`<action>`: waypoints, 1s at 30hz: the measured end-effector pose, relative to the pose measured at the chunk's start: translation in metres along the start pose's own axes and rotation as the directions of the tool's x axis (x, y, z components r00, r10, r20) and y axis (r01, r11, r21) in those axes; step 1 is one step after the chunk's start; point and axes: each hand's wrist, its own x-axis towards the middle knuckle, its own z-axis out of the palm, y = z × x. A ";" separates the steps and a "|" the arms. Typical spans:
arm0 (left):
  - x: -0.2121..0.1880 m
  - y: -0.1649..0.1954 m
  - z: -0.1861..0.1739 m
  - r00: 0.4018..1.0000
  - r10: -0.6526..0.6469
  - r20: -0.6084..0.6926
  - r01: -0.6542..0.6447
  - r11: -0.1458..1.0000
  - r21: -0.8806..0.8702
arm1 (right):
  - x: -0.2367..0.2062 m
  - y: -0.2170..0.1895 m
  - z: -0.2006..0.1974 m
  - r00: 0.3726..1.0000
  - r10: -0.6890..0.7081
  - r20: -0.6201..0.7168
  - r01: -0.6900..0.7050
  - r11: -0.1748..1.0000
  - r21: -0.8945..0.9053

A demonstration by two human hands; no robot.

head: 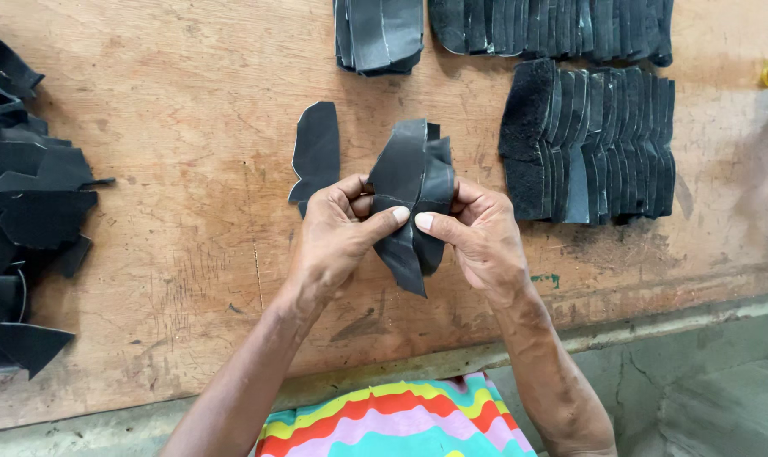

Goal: The person aligns and joins two black rubber shoe parts by hand on a wooden workbench. They repeatedly pick up pairs of parts, match their edges, and press them together, placing the joined pieces into a growing stack.

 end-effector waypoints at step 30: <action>-0.012 -0.010 0.006 0.998 0.053 -0.022 -0.054 0.996 -0.068 | -0.011 0.008 -0.002 0.996 -0.003 -0.087 -0.001 0.999 -0.051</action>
